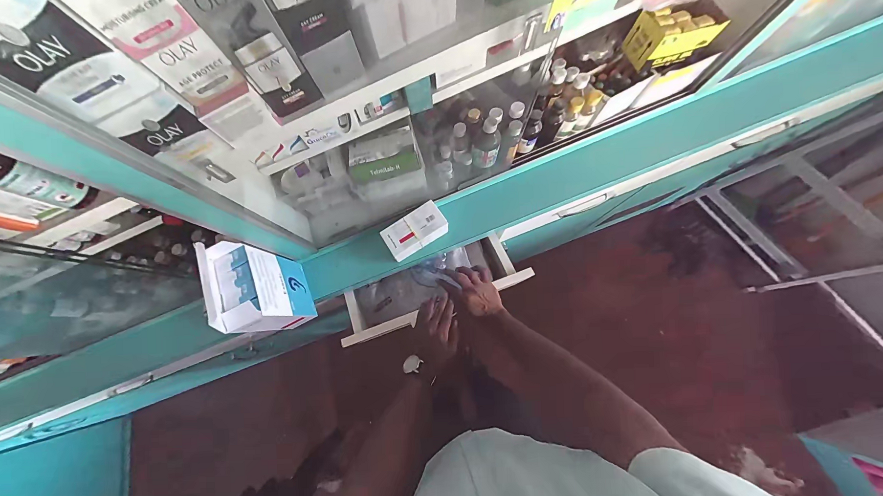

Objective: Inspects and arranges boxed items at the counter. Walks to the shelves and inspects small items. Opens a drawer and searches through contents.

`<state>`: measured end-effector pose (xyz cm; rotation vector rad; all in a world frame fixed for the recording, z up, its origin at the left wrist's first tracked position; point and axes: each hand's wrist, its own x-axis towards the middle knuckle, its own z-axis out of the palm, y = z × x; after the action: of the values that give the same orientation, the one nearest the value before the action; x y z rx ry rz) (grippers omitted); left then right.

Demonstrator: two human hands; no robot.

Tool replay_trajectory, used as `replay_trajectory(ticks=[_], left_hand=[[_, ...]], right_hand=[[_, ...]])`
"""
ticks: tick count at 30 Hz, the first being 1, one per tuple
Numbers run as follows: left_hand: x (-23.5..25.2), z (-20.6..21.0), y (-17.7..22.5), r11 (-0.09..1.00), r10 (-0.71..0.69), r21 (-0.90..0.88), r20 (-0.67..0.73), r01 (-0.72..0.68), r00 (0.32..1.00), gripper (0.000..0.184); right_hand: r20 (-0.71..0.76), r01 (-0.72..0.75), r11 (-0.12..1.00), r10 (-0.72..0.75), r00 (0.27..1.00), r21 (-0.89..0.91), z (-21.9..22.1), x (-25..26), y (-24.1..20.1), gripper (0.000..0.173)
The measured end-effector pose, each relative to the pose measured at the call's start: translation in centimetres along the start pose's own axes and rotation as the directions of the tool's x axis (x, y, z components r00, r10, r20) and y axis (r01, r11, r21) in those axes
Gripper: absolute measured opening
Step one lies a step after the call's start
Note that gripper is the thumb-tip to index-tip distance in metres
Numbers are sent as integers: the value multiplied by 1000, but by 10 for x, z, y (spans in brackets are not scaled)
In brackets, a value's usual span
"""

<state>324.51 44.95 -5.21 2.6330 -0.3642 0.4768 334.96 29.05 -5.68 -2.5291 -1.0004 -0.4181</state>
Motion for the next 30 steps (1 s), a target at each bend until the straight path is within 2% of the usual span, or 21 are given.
replay_trajectory(ticks=[3,5,8,9,10,11,12,13,14,15,16,17,18,19,20,21,22,25,27,28,30], left_hand=[[26,3,-13,996,-86,15,28,86,996,55],[38,3,-24,985,-168,58,150,161,974,61],[56,-1,-32,962,-270,62,323,264,907,62],[60,-1,-32,955,-293,66,349,289,890,63],[66,-1,-32,949,-313,81,363,304,878,65],[73,-2,-31,946,-323,103,369,307,871,67],[75,-6,-29,950,-313,114,380,292,870,67],[69,-12,-23,962,-273,111,354,250,894,60],[56,-15,-16,985,-169,80,262,153,950,50],[38,-16,-8,999,-35,36,171,29,985,42],[15,-17,1,997,73,-7,129,-73,989,37],[-13,-14,10,991,128,-61,126,-121,984,34],[-43,-6,16,987,132,-102,101,-121,986,31],[-71,7,18,990,94,-110,61,-87,994,28],[-94,16,18,994,17,-107,86,-7,996,27],[-108,12,17,989,-85,-96,232,109,969,28],[-113,4,15,964,-198,-86,394,250,898,30],[-122,-3,1,782,-444,-51,654,621,613,41],[-132,-16,-7,633,-540,-5,713,774,447,46],[-138,-22,-12,567,-573,3,719,824,392,48],[-163,-25,-26,472,-636,-9,689,882,348,50]], right_hand=[[183,78,996,-71,980,-32,-7,5,3,33],[289,20,1000,-20,957,1,-8,11,-1,40],[400,-72,997,52,915,36,-10,22,-1,44],[391,-101,993,68,918,65,-10,21,0,43],[304,-128,985,88,949,116,-9,18,2,40],[143,-158,969,131,981,192,-6,12,3,33],[-14,-204,941,215,976,270,-6,3,-1,26],[-92,-305,887,355,930,346,-12,-7,-10,23],[-62,-469,772,543,838,429,-24,-16,-22,22],[100,-665,546,730,676,510,-38,-24,-34,25],[295,-785,252,827,478,566,-43,-30,-41,29],[460,-789,-19,821,338,614,-40,-37,-42,32],[569,-731,-209,772,285,650,-33,-41,-42,29],[637,-667,-339,724,265,663,-28,-37,-41,27],[689,-623,-430,678,256,654,-29,-30,-41,24],[736,-585,-507,628,251,633,-29,-23,-42,26],[769,-553,-563,584,260,615,-25,-19,-40,34],[772,-524,-576,547,324,627,-18,-12,-29,38],[742,-523,-537,567,357,662,-5,-12,-26,33],[727,-526,-515,581,366,677,2,-9,-22,37],[715,-546,-479,579,393,688,11,-2,-15,53]])
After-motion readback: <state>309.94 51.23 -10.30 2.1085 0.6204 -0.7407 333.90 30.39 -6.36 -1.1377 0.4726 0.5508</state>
